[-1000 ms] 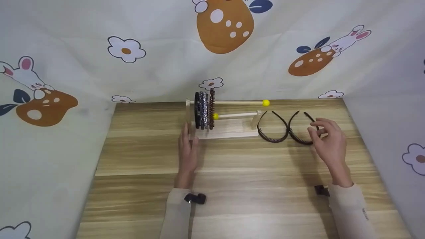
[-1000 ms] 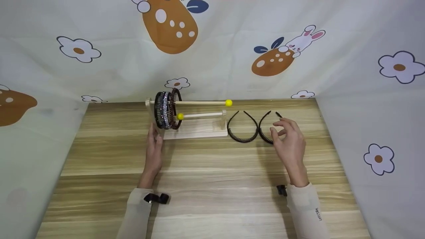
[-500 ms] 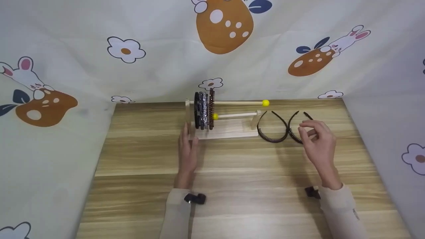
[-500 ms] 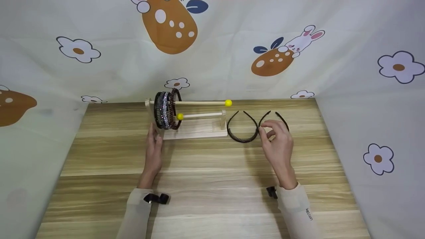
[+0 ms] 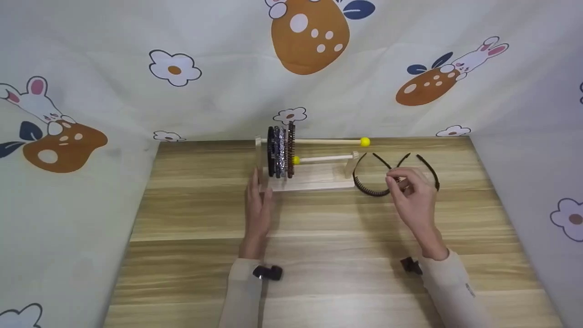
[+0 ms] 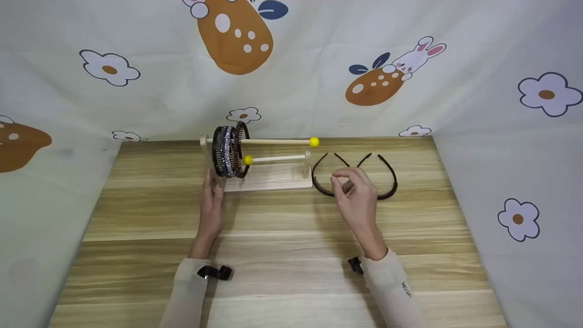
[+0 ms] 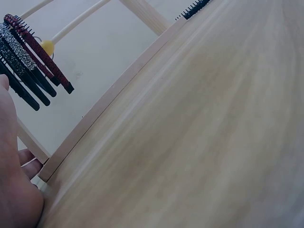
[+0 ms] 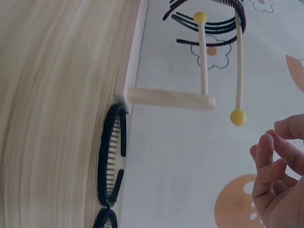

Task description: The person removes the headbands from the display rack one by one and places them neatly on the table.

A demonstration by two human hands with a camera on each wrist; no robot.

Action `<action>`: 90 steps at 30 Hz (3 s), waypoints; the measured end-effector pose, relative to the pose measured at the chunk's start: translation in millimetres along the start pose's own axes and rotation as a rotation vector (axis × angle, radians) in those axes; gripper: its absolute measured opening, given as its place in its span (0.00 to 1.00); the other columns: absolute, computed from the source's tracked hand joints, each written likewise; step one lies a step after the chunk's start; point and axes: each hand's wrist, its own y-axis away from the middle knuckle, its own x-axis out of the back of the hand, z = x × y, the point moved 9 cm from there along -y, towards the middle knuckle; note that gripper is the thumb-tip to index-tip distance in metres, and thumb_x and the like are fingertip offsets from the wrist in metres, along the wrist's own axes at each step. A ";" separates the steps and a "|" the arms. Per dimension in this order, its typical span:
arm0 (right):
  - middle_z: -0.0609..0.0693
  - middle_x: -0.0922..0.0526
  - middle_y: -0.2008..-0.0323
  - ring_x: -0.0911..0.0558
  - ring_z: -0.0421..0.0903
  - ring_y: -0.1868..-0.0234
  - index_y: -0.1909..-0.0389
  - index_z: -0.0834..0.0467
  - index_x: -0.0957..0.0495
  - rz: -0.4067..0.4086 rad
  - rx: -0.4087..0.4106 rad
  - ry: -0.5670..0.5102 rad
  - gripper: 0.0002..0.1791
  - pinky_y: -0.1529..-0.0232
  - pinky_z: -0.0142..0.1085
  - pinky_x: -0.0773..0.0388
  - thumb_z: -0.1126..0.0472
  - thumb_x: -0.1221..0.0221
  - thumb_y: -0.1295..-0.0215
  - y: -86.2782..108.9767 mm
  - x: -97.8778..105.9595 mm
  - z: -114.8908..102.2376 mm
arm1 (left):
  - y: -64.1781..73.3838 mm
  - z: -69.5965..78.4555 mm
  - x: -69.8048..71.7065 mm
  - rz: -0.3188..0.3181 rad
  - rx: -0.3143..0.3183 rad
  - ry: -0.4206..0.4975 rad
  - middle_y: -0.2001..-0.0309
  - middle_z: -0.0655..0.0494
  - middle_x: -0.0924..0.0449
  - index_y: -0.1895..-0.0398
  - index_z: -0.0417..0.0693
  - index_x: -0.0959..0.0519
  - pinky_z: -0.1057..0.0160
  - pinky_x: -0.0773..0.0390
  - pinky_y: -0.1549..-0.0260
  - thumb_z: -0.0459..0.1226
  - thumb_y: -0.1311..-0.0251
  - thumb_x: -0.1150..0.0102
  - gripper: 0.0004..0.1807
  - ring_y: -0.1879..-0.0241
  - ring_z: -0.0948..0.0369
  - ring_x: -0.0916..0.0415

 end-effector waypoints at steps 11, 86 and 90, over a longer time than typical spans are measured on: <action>0.63 0.11 0.61 0.24 0.34 0.76 0.61 0.69 0.11 -0.061 -0.012 -0.075 0.09 0.75 0.19 0.31 0.83 0.30 0.38 16.3 -38.0 22.4 | 0.2 -1.7 0.8 0.005 0.019 0.006 0.11 0.42 0.50 0.07 0.58 0.51 0.21 0.33 0.29 0.47 0.13 0.53 0.38 0.25 0.37 0.31; 0.61 0.10 0.48 0.14 0.50 0.73 0.35 0.66 0.17 -0.313 -0.368 -0.497 0.26 0.76 0.29 0.20 0.71 0.25 0.34 18.1 -206.6 -15.0 | -1.8 0.9 -0.2 -0.003 -0.032 -0.018 0.11 0.39 0.52 0.08 0.51 0.51 0.19 0.44 0.24 0.47 0.16 0.53 0.40 0.16 0.34 0.47; 0.62 0.10 0.47 0.13 0.64 0.70 0.35 0.67 0.17 -0.325 -0.379 -0.506 0.25 0.76 0.28 0.20 0.72 0.26 0.33 18.5 -208.9 -17.2 | -2.4 -0.8 -0.1 0.000 -0.013 -0.018 0.10 0.40 0.52 0.07 0.53 0.51 0.20 0.44 0.24 0.46 0.15 0.53 0.39 0.16 0.35 0.47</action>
